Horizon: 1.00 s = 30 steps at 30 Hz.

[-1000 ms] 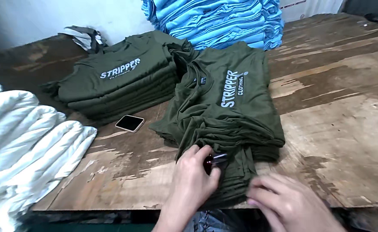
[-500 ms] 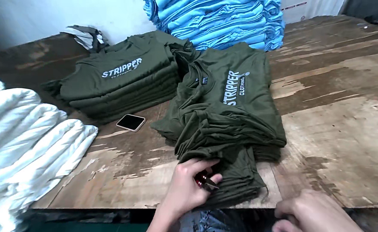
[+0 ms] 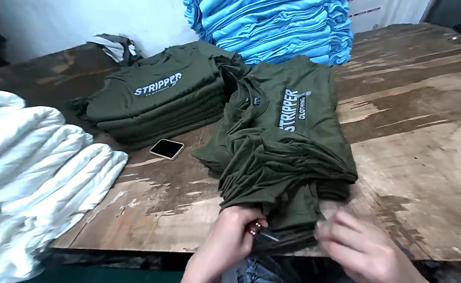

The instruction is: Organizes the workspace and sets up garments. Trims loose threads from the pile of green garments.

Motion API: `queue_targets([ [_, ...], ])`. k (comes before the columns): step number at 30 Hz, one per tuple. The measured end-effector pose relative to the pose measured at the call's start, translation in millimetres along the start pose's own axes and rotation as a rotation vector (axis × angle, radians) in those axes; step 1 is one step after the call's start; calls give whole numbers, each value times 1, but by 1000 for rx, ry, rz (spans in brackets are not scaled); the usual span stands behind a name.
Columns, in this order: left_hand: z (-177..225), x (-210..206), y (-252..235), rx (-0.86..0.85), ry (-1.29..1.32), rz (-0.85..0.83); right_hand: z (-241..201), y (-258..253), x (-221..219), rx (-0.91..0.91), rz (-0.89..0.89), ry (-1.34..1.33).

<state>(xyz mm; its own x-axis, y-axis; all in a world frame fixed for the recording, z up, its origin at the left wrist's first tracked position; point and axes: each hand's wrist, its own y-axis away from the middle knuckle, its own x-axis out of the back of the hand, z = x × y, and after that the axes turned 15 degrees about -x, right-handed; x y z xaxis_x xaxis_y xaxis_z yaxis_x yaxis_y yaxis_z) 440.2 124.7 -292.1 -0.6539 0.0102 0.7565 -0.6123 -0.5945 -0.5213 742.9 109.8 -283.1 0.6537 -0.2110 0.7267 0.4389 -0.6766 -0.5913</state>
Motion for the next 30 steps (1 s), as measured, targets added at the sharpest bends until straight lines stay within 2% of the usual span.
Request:
queue_targets([
  [3, 6, -14, -2, 115, -25, 31, 2, 20, 26, -124, -352, 20],
  [5, 17, -22, -9, 119, -34, 108, 0, 27, 31, -234, -384, 88],
  [8, 34, -40, -23, 82, -151, 325, -11, 25, 17, -378, -91, 105],
  [10, 39, -46, -29, 76, -216, 382, -19, 19, -2, -412, 133, 77],
  [13, 39, -48, -32, 87, -297, 445, -23, 11, -33, -328, 384, 205],
  [16, 37, -48, -27, 118, -269, 442, -13, 8, -52, -255, 488, 199],
  [18, 37, -47, -23, 106, -292, 414, -11, 8, -44, -274, 393, 16],
  [20, 40, -45, -21, 82, -332, 396, -8, 15, -24, -253, 61, -122],
  [22, 44, -43, -24, 60, -353, 390, -7, 19, -5, -222, -287, -80],
  [23, 46, -43, -27, 59, -349, 393, -9, 21, 0, -223, -362, -21],
  [24, 47, -43, -29, 65, -334, 401, -12, 22, 0, -234, -318, 43],
  [27, 46, -45, -35, 111, -271, 446, -13, 16, -24, -211, 184, 208],
  [28, 47, -47, -37, 120, -263, 460, -10, 12, -33, -206, 290, 249],
  [30, 48, -50, -36, 111, -267, 461, -3, 6, -44, -202, 397, 209],
])
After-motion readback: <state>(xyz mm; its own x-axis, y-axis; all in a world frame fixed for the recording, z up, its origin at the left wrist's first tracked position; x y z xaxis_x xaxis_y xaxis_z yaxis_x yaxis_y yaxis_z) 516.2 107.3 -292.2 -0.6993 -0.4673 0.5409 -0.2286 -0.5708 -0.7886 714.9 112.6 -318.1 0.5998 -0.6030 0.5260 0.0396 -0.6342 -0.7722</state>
